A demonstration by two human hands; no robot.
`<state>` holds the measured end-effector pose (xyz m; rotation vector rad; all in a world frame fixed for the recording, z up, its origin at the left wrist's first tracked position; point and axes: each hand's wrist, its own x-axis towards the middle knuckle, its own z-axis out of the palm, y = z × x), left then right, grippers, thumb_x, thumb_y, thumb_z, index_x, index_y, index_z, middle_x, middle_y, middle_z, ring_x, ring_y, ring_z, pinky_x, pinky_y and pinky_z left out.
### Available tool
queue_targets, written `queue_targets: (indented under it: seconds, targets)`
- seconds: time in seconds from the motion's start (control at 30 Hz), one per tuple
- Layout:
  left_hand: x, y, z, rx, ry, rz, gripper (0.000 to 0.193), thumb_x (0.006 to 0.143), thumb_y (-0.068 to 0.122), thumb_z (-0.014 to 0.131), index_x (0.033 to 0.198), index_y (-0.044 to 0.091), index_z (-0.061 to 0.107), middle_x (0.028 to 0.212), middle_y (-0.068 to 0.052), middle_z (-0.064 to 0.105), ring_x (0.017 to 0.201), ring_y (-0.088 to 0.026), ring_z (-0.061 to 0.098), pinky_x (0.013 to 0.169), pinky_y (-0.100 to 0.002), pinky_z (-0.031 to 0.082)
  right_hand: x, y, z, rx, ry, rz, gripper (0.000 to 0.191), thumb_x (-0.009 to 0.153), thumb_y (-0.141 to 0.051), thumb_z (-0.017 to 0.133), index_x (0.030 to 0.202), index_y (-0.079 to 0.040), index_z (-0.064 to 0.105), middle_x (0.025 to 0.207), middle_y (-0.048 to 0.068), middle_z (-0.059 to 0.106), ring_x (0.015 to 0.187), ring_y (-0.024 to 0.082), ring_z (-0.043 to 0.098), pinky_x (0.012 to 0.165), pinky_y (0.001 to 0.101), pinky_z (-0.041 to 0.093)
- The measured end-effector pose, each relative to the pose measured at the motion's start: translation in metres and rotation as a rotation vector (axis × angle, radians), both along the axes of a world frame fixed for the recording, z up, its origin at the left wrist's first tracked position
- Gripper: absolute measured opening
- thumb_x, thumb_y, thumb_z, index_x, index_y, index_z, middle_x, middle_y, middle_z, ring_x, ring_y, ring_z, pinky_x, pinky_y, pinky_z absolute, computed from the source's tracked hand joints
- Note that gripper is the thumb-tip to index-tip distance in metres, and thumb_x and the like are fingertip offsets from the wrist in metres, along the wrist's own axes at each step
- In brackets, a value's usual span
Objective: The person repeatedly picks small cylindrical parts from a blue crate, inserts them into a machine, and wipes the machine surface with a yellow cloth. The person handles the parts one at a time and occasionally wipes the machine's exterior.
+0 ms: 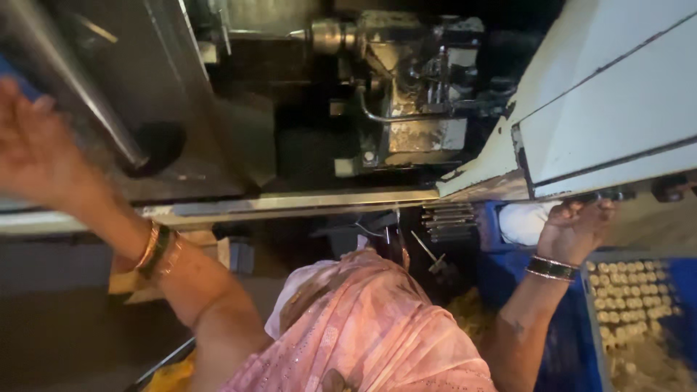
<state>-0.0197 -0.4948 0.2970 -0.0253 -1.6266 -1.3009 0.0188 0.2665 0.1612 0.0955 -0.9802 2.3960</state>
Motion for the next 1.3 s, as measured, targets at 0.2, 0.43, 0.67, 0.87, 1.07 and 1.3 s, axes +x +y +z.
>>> queue_targets:
  seconds: [0.2, 0.43, 0.67, 0.87, 1.07, 1.3]
  targets:
    - [-0.032, -0.029, -0.012, 0.086, -0.258, -0.814, 0.081, 0.104, 0.073, 0.047, 0.15, 0.006, 0.044, 0.133, -0.025, 0.058, 0.111, -0.03, 0.068, 0.082, -0.027, 0.052, 0.018, -0.003, -0.03, 0.094, -0.173, 0.0, 0.011, 0.115, -0.028, 0.06, 0.115, -0.017, 0.062, 0.089, -0.001, 0.064, 0.078, 0.011, 0.061, 0.069, 0.0247, 0.049]
    - [-0.038, -0.007, -0.006, 0.115, -0.365, -0.953, 0.091, 0.101, 0.082, 0.033, 0.152, 0.006, 0.04, 0.125, -0.038, 0.059, 0.082, -0.028, 0.066, 0.048, -0.016, 0.042, 0.045, -0.097, -0.156, 0.722, -0.668, 0.327, 0.011, 0.094, -0.012, 0.066, 0.104, -0.011, 0.063, 0.083, 0.006, 0.069, 0.066, 0.014, 0.065, 0.056, 0.0274, 0.054]
    - [-0.066, 0.104, -0.023, 0.296, -0.284, -1.216, 0.082, 0.106, 0.068, 0.045, 0.149, -0.002, 0.043, 0.125, -0.035, 0.064, 0.096, -0.034, 0.074, 0.068, -0.028, 0.061, 0.049, -0.14, -0.178, 1.796, -0.485, -0.105, 0.009, 0.077, -0.008, 0.063, 0.081, -0.007, 0.071, 0.08, 0.02, 0.069, 0.078, 0.041, 0.067, 0.074, 0.0482, 0.056]
    - [-0.086, 0.233, -0.021, 0.248, -0.242, -1.238, 0.046, 0.106, 0.016, 0.062, 0.144, -0.001, 0.041, 0.124, -0.025, 0.071, 0.1, -0.03, 0.078, 0.073, -0.03, 0.066, 0.046, -0.148, -0.17, 1.979, -0.672, -0.126, 0.029, 0.095, -0.015, 0.047, 0.079, -0.001, 0.067, 0.09, 0.027, 0.067, 0.087, 0.047, 0.064, 0.078, 0.0548, 0.052]
    - [-0.096, 0.358, -0.016, 0.374, -0.477, -1.382, 0.054, 0.098, 0.0, 0.062, 0.146, 0.004, 0.038, 0.112, -0.018, 0.075, 0.076, -0.02, 0.076, 0.062, -0.028, 0.063, 0.046, -0.166, -0.142, 2.013, -0.99, -0.049, 0.027, 0.094, -0.015, 0.045, 0.101, -0.007, 0.07, 0.093, 0.026, 0.07, 0.083, 0.046, 0.069, 0.071, 0.0563, 0.056]
    - [-0.094, 0.444, -0.037, 0.301, -0.274, -1.396, 0.039, 0.103, 0.004, 0.068, 0.134, 0.0, 0.043, 0.12, -0.011, 0.073, 0.094, -0.016, 0.073, 0.079, -0.029, 0.063, 0.082, -0.147, -0.139, 1.892, -0.974, -0.021, 0.023, 0.095, -0.023, 0.058, 0.083, -0.013, 0.076, 0.079, 0.016, 0.073, 0.073, 0.038, 0.07, 0.065, 0.0502, 0.055]
